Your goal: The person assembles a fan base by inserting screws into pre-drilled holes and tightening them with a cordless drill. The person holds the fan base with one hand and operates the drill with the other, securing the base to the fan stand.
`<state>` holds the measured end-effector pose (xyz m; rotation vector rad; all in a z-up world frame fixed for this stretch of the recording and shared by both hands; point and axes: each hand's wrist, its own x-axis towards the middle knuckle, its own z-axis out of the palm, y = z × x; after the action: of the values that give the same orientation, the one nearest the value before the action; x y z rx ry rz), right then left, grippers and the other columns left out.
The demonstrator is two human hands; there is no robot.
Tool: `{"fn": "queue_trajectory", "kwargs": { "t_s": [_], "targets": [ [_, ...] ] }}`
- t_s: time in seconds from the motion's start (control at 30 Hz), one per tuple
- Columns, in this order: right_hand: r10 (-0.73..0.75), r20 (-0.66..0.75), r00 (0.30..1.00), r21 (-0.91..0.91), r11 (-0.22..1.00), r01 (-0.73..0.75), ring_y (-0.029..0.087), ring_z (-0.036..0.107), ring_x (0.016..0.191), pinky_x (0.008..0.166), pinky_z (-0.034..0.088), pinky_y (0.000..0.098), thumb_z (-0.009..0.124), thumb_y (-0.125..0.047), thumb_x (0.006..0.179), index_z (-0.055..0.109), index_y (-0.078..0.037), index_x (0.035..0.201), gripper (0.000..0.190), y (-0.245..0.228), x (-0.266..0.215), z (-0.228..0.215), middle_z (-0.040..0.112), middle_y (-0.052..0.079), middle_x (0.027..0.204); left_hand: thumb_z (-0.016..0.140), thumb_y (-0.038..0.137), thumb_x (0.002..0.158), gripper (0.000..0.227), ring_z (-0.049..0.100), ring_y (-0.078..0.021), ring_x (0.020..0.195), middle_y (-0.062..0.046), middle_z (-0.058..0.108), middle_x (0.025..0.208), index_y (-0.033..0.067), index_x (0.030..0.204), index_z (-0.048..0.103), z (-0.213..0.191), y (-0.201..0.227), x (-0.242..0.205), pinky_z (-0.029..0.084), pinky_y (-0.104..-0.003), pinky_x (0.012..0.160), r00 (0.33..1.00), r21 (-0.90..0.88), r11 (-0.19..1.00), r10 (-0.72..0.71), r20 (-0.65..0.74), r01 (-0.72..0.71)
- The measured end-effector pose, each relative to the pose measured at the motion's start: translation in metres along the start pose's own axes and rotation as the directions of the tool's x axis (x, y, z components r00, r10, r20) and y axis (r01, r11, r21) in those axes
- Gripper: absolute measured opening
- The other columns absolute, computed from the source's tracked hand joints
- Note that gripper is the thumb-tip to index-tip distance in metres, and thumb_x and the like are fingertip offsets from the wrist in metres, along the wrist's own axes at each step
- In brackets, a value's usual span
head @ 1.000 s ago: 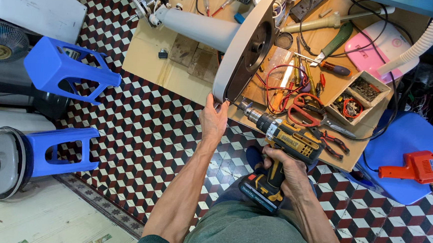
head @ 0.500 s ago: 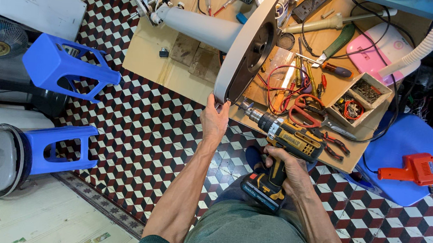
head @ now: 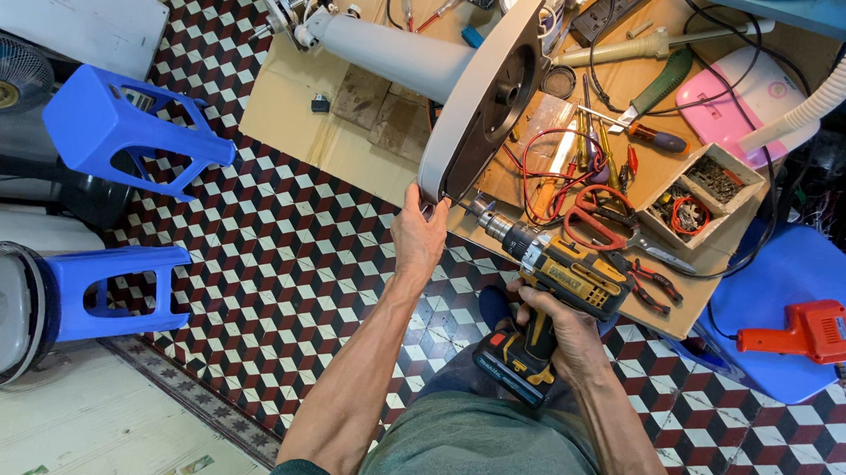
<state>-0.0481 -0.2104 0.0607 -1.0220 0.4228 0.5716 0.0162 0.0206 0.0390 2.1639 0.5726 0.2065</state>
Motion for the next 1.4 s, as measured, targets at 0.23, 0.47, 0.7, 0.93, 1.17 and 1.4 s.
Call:
{"fn": "queue_trajectory", "kwargs": {
  "t_s": [0.23,0.47,0.7,0.93,1.17,1.4],
  "targets": [
    [-0.074,0.034,0.997,-0.07,0.995,0.077,0.013,0.065,0.069,0.061,0.056,0.0269,0.077,-0.009,0.084,0.073,-0.001,0.104,0.022,-0.002,0.009,-0.011,0.073,0.009,0.091,0.07,0.021,0.092,0.035,0.075,-0.028,0.075,-0.016,0.075,0.086,0.0015,0.117,0.057,-0.001,-0.001,0.001,0.056,-0.04,0.068,0.999,-0.046,0.998,0.03,-0.011,-0.03],
    [-0.198,0.146,0.969,-0.266,0.936,0.231,0.014,0.071,0.092,0.082,0.061,0.0317,0.079,-0.017,0.085,0.072,-0.007,0.112,0.03,0.001,0.017,-0.025,0.075,0.005,0.103,0.071,0.022,0.093,0.034,0.075,-0.0284,0.078,-0.016,0.075,0.088,0.001,0.115,0.056,0.001,-0.004,0.003,0.056,-0.041,0.069,1.0,0.009,1.0,0.005,-0.008,-0.005],
    [-0.213,0.151,0.965,-0.606,0.751,0.26,0.014,0.073,0.099,0.085,0.064,0.0343,0.083,-0.026,0.079,0.073,-0.016,0.119,0.042,-0.013,0.027,-0.044,0.077,0.003,0.109,0.072,0.024,0.092,0.034,0.075,-0.029,0.077,-0.017,0.075,0.088,0.0005,0.111,0.057,-0.005,0.002,0.004,0.056,-0.042,0.069,0.999,-0.019,0.999,-0.038,0.032,0.038],
    [-0.191,-0.094,0.977,-0.345,0.927,0.148,0.018,0.072,0.09,0.078,0.061,0.0344,0.08,-0.01,0.08,0.074,-0.002,0.111,0.033,-0.028,0.022,-0.068,0.076,0.008,0.099,0.075,0.026,0.09,0.038,0.074,-0.0291,0.085,-0.017,0.075,0.093,-0.0008,0.112,0.06,-0.012,0.014,-0.001,0.055,-0.042,0.077,0.997,0.055,0.996,-0.071,0.021,0.069],
    [-0.213,-0.192,0.958,-0.172,0.968,0.181,0.016,0.069,0.068,0.061,0.058,0.0272,0.076,-0.006,0.081,0.072,0.0,0.104,0.024,-0.073,0.107,-0.079,0.074,0.007,0.092,0.07,0.024,0.091,0.066,0.069,-0.0245,0.113,-0.02,0.067,0.129,-0.0011,0.145,0.042,0.006,0.021,-0.031,0.055,-0.036,0.094,0.979,-0.324,0.928,-0.204,-0.027,0.185],
    [-0.088,-0.122,0.989,-0.239,0.969,0.056,0.017,0.068,0.065,0.054,0.055,0.0294,0.075,-0.006,0.084,0.074,0.005,0.097,0.017,-0.078,0.175,-0.074,0.073,0.013,0.084,0.072,0.03,0.089,0.082,0.061,-0.0298,0.125,-0.026,0.048,0.149,0.0039,0.154,0.029,0.031,0.006,-0.09,0.056,-0.041,0.096,0.916,-0.3,0.872,-0.4,0.022,0.388]
  ]
}}
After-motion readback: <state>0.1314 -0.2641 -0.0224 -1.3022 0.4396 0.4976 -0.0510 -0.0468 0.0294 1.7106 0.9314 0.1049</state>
